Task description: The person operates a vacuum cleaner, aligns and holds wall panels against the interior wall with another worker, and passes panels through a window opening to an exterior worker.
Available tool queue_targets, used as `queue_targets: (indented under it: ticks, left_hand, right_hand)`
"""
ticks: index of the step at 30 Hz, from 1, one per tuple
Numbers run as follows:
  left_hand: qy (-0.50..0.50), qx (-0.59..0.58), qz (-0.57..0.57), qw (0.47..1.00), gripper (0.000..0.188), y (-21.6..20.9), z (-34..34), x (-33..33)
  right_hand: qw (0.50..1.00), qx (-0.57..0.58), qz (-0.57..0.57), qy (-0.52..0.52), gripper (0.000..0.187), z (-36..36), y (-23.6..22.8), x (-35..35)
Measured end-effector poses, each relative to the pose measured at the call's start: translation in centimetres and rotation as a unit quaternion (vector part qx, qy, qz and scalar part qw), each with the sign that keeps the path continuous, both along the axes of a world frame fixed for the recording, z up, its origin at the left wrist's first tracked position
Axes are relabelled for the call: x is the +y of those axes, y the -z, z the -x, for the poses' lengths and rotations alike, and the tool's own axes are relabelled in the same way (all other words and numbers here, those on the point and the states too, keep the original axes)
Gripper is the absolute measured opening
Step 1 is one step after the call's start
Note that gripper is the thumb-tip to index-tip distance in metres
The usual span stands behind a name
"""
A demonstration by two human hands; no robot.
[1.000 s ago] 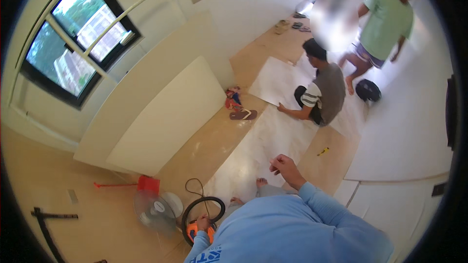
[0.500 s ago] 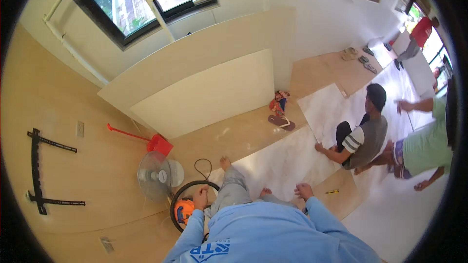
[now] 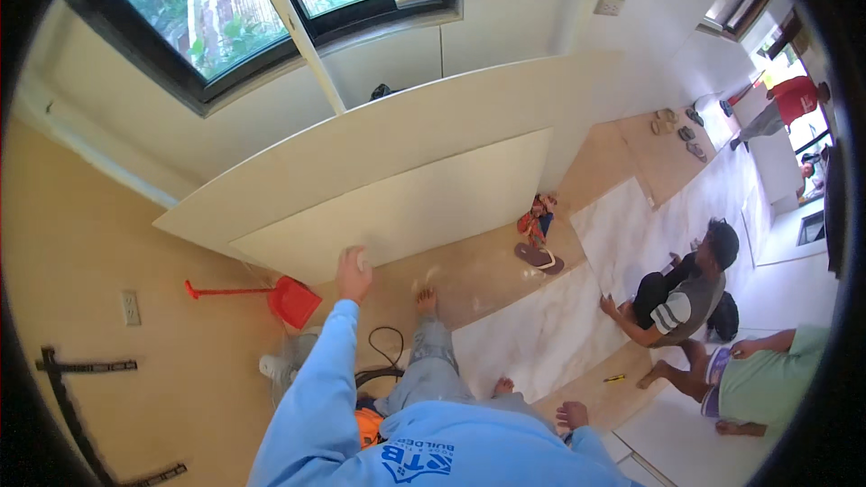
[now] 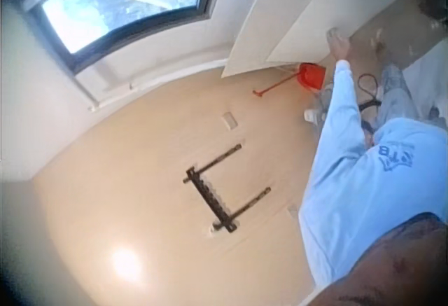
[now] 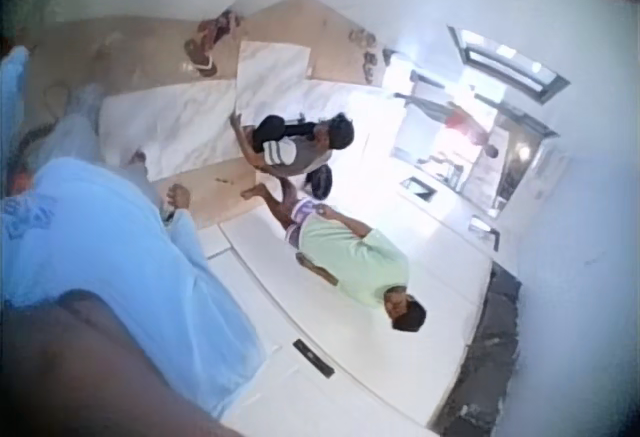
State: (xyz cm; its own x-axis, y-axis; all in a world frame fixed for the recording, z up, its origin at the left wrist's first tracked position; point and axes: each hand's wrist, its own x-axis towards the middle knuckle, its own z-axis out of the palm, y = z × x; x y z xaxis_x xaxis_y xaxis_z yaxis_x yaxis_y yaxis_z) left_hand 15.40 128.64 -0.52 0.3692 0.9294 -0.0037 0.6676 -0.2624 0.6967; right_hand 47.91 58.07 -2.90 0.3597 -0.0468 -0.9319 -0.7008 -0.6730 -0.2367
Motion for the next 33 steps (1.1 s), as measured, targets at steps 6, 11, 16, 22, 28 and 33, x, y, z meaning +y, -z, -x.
queue_targets:
  ticks: [6, 11, 16, 22, 28, 33]
  left_hand:
    - [0.001, 0.132, -0.082, 0.988, 0.063, 3.1, -1.1, 14.8]
    - [-0.014, 0.141, -0.085, 0.986, 0.068, 5.6, -2.5, 19.5]
    - [-0.01, 0.146, -0.101, 0.984, 0.062, 6.3, -2.3, 20.2]
    - [-0.028, 0.214, -0.093, 0.972, 0.056, 5.5, -3.7, 21.0]
    - [-0.039, 0.284, -0.079, 0.955, 0.047, 4.9, -3.7, 20.4]
    - [-0.029, 0.293, -0.04, 0.955, 0.038, 3.8, -3.8, 19.4]
  right_hand:
    - [0.996, -0.072, 0.028, -0.053, 0.029, 5.4, -6.0, 14.4]
    - [0.994, -0.073, 0.04, -0.068, 0.031, 6.9, -7.6, 19.5]
    - [0.994, -0.052, 0.055, -0.074, 0.034, 5.6, -6.7, 22.2]
    - [0.988, -0.062, 0.003, -0.138, 0.037, 2.0, -4.1, 27.6]
    - [0.969, -0.082, -0.055, -0.225, 0.033, -3.7, -0.3, 39.9]
    - [0.911, -0.142, -0.157, -0.355, 0.034, -6.2, 1.7, 52.8]
